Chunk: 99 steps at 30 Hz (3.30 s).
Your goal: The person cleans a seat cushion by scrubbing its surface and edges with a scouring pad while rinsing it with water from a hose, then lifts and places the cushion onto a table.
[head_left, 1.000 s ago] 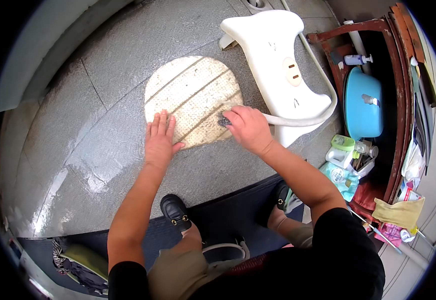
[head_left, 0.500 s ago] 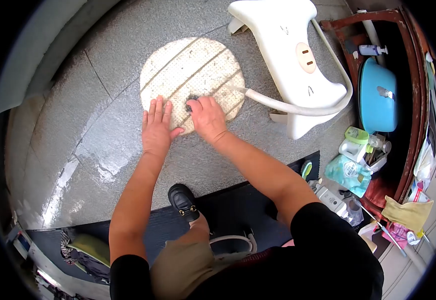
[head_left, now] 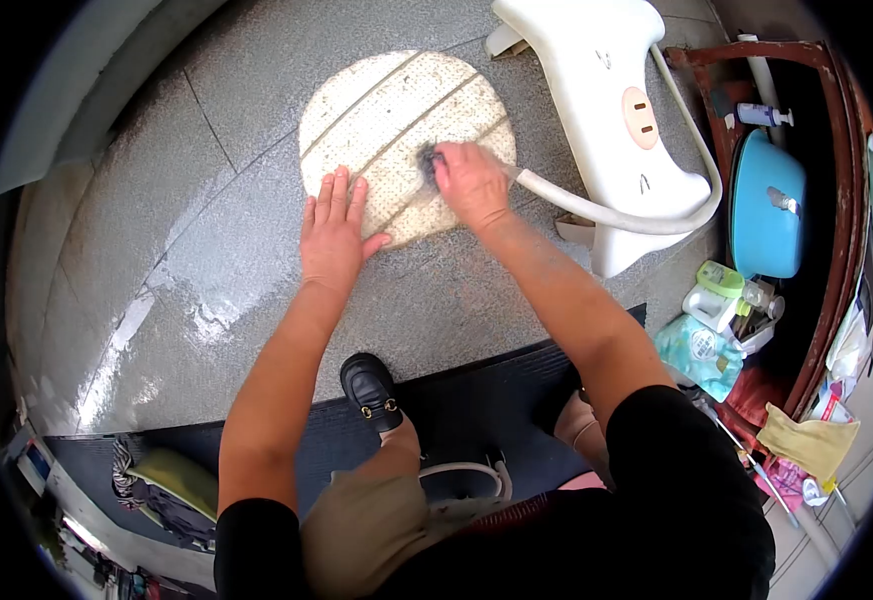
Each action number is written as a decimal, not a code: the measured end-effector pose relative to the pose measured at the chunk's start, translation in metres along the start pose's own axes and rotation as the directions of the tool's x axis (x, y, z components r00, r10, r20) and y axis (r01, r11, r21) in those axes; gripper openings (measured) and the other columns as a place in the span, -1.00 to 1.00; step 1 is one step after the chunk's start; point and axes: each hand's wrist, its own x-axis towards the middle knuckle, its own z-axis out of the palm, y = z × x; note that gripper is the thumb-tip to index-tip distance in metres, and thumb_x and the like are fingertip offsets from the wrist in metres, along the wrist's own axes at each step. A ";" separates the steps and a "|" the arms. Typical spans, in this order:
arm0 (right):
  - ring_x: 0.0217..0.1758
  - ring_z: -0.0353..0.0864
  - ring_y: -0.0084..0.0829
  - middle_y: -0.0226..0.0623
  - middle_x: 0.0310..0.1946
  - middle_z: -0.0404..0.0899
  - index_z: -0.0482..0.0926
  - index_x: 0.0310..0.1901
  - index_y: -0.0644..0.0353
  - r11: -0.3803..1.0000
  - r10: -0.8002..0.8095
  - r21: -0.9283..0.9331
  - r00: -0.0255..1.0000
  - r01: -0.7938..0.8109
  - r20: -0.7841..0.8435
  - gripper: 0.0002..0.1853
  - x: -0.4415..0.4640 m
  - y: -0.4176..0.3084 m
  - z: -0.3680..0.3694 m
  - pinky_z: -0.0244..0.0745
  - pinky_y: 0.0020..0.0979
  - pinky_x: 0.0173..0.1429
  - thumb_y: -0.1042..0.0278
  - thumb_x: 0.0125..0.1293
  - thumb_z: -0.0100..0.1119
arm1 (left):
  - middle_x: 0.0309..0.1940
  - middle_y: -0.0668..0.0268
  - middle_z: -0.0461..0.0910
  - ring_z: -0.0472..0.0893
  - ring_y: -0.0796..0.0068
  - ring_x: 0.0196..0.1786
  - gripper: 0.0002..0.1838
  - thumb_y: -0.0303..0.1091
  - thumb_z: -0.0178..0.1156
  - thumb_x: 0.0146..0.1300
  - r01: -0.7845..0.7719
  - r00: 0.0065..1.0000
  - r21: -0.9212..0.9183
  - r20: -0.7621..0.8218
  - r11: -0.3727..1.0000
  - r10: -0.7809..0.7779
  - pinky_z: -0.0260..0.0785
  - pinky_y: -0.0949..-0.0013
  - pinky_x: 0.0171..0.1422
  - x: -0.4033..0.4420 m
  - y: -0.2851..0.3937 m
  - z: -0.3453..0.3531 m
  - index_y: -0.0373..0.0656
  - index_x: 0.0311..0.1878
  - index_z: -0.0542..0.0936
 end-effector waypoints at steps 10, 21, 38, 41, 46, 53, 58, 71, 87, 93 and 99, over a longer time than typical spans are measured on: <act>-0.32 0.62 -0.14 -0.18 -0.44 0.58 0.52 -0.20 0.14 0.995 -0.092 0.036 0.992 0.089 0.089 -0.80 -0.018 -0.055 0.016 0.52 -0.13 -0.25 0.19 0.32 0.17 | 0.52 0.12 0.09 0.09 0.17 0.55 -0.02 0.29 0.24 0.10 -0.009 1.000 0.048 0.004 0.999 0.009 -0.06 0.11 0.59 0.001 0.005 -0.005 -0.05 0.50 0.22; 0.27 0.35 -0.24 -0.24 0.18 0.41 0.49 0.22 0.05 0.988 0.154 0.026 0.927 -0.155 -0.342 -0.51 0.017 -0.033 -0.018 0.25 -0.14 0.30 0.13 0.27 0.25 | 0.15 0.19 0.46 0.44 0.22 0.13 -0.27 0.17 0.31 0.10 -0.143 0.972 -0.230 0.151 0.963 0.181 0.27 0.13 0.31 -0.019 -0.004 -0.012 0.03 0.31 0.49; 0.07 0.42 -0.28 -0.33 -0.08 0.51 0.68 -0.16 0.05 0.921 -0.371 0.112 0.927 0.374 -0.047 -0.78 0.063 -0.068 0.012 0.56 -0.33 0.09 0.42 0.11 0.31 | 0.58 0.06 -0.17 -0.30 -0.13 0.61 0.00 0.48 0.11 0.06 -0.077 0.976 -0.097 0.194 0.992 0.094 -0.40 -0.24 0.58 -0.002 0.008 -0.002 0.23 0.53 0.17; 0.06 0.43 -0.26 -0.29 -0.09 0.50 0.65 -0.05 0.03 0.984 -0.171 0.010 0.970 0.175 -0.173 -0.71 0.085 -0.012 0.007 0.53 -0.27 0.10 0.35 0.15 0.32 | 0.59 0.06 -0.17 -0.29 -0.12 0.61 0.00 0.50 0.11 0.04 -0.096 0.994 -0.141 0.046 0.985 0.104 -0.39 -0.23 0.58 -0.006 0.009 0.004 0.27 0.53 0.17; 0.03 0.46 -0.05 -0.06 -0.07 0.51 0.60 0.00 0.16 0.996 0.083 0.067 0.927 -0.062 -0.366 -0.65 0.069 -0.048 0.016 0.42 -0.16 0.17 0.21 0.22 0.31 | 0.59 0.09 -0.15 -0.26 -0.09 0.61 -0.01 0.48 0.11 0.05 -0.102 0.991 -0.143 0.075 0.984 0.113 -0.38 -0.18 0.60 -0.004 0.007 0.003 0.28 0.53 0.16; 0.03 0.47 -0.07 -0.04 -0.09 0.52 0.58 -0.12 0.25 0.919 0.369 0.285 0.852 -0.274 -0.370 -0.78 0.088 -0.074 0.023 0.43 -0.14 0.13 0.41 0.19 0.21 | 0.58 0.15 -0.09 -0.17 0.01 0.61 -0.08 0.42 0.07 0.13 -0.200 0.980 -0.130 -0.021 0.971 0.199 -0.35 -0.14 0.61 -0.007 0.006 0.016 0.28 0.53 0.16; 0.06 0.49 -0.18 -0.08 -0.08 0.50 0.56 -0.12 0.27 0.910 -0.382 0.214 0.919 0.356 0.098 -0.78 0.063 -0.159 0.040 0.56 -0.26 0.11 0.49 0.18 0.14 | 0.60 0.20 -0.12 -0.17 0.06 0.62 -0.10 0.41 0.07 0.14 -0.181 0.982 -0.092 0.036 0.979 0.185 -0.38 -0.09 0.62 -0.004 0.007 0.021 0.31 0.53 0.15; 0.05 0.51 -0.12 -0.14 -0.13 0.52 0.59 -0.11 0.17 0.850 -0.524 0.163 0.835 0.500 0.168 -0.80 0.066 -0.179 0.058 0.50 -0.18 0.16 0.42 0.24 0.13 | 0.59 0.20 -0.08 -0.17 0.05 0.62 -0.19 0.21 0.11 0.25 -0.224 0.973 -0.159 -0.086 0.961 0.213 -0.36 -0.06 0.63 -0.004 0.004 0.045 0.22 0.53 0.15; -0.04 0.59 -0.08 -0.05 -0.12 0.53 0.57 -0.12 0.21 0.984 -0.115 0.120 0.980 0.135 -0.161 -0.81 0.117 -0.064 0.011 0.54 -0.15 0.05 0.51 0.24 0.07 | 0.60 0.19 -0.14 -0.21 0.11 0.63 -0.09 0.45 0.04 0.14 -0.184 0.982 -0.141 0.016 0.973 0.188 -0.41 -0.10 0.62 -0.010 0.008 0.017 0.31 0.53 0.15; -0.10 0.61 -0.01 0.02 -0.15 0.54 0.57 -0.07 0.21 0.957 0.232 0.223 0.947 -0.183 -0.220 -0.75 0.112 -0.092 0.037 0.54 -0.10 0.02 0.36 0.23 0.20 | 0.61 0.28 -0.18 -0.26 0.16 0.64 -0.09 0.47 0.00 0.15 -0.119 0.970 -0.058 0.208 0.991 0.129 -0.46 -0.04 0.63 -0.004 0.014 0.001 0.35 0.54 0.12; -0.10 0.61 -0.06 -0.04 -0.16 0.55 0.57 -0.14 0.21 0.987 0.053 0.157 0.979 -0.022 -0.198 -0.83 0.115 -0.041 0.006 0.55 -0.11 -0.01 0.46 0.23 0.10 | 0.61 0.25 -0.18 -0.26 0.12 0.63 -0.08 0.45 0.03 0.15 -0.124 0.981 -0.104 0.139 0.987 0.138 -0.44 -0.06 0.62 -0.007 0.011 0.009 0.33 0.54 0.12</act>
